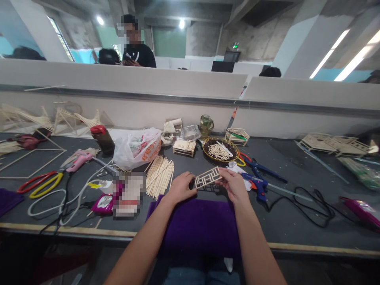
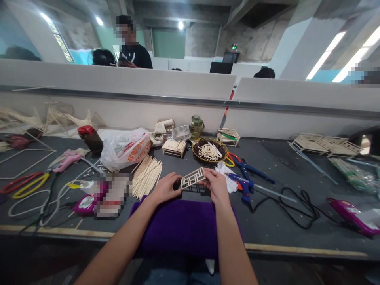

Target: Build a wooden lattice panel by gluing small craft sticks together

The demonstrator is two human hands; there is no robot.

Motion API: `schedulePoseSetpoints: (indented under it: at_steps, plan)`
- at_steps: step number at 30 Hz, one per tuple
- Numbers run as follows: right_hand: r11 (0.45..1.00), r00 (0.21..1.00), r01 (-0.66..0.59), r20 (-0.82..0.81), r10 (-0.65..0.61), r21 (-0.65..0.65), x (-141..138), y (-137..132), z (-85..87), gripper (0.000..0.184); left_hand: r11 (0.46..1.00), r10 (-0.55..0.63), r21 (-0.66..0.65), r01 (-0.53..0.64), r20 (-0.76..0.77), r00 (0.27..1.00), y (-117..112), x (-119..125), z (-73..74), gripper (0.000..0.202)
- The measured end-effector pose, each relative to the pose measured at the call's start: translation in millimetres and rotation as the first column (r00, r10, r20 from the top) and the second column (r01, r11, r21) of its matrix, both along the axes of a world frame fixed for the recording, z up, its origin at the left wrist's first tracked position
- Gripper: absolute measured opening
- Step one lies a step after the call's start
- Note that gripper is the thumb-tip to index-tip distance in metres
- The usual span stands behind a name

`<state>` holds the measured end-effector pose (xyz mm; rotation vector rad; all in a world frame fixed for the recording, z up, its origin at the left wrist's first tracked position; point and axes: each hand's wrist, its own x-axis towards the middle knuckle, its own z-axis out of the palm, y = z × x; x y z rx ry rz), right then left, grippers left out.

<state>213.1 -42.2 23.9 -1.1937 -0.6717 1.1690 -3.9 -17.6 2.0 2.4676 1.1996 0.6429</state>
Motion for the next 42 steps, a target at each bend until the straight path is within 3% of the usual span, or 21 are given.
schedulePoseSetpoints:
  at_steps: [7,13,19,23,26,29,32,34,38,42]
  plan:
    - [1.000,0.999,0.004,0.045,-0.005,0.026,-9.7,4.5,9.9,0.029,0.999,0.015,-0.046,-0.012,0.061,0.998,-0.4,-1.1,-0.4,0.035]
    - [0.999,0.997,-0.023,0.079,0.021,0.027,-19.7,2.1,19.2,0.032,0.996,-0.021,-0.080,0.032,0.135,0.991,5.0,-3.5,-9.9,0.075]
    - [0.995,0.992,-0.078,0.102,0.071,0.068,-37.6,-1.7,30.8,0.036,0.998,-0.037,-0.047,0.044,0.144,0.989,5.2,-3.7,-9.5,0.075]
    - [0.965,0.980,-0.164,0.145,0.136,0.206,-50.0,-0.4,31.5,0.041,0.998,0.002,-0.055,0.013,0.253,0.967,5.0,-2.1,-6.5,0.071]
    - [0.949,0.971,-0.108,0.237,0.037,0.295,-51.6,4.5,21.9,0.038,0.986,0.082,-0.169,-0.011,0.418,0.905,9.0,-0.2,-7.5,0.064]
    - [0.941,0.932,-0.098,0.361,-0.027,0.323,-47.2,10.5,7.5,0.036,0.933,0.191,-0.354,0.059,0.629,0.754,14.4,1.0,-7.5,0.061]
    - [0.921,0.888,-0.214,0.457,0.044,0.326,-44.0,14.5,-3.9,0.041,0.863,0.284,-0.462,0.204,0.778,0.560,16.5,-0.1,-4.0,0.064]
    - [0.898,0.870,-0.298,0.479,0.116,0.323,-45.5,15.3,-8.5,0.049,0.835,0.319,-0.482,0.264,0.816,0.481,15.6,-1.7,-1.2,0.067]
    - [0.870,0.848,-0.380,0.494,0.192,0.313,-54.3,13.7,-14.0,0.060,0.820,0.327,-0.481,0.309,0.838,0.436,12.5,-4.3,0.8,0.068]
    - [0.849,0.845,-0.398,0.498,0.192,0.348,-61.6,11.7,-18.4,0.058,0.811,0.348,-0.488,0.323,0.846,0.404,10.6,-4.5,0.1,0.066]
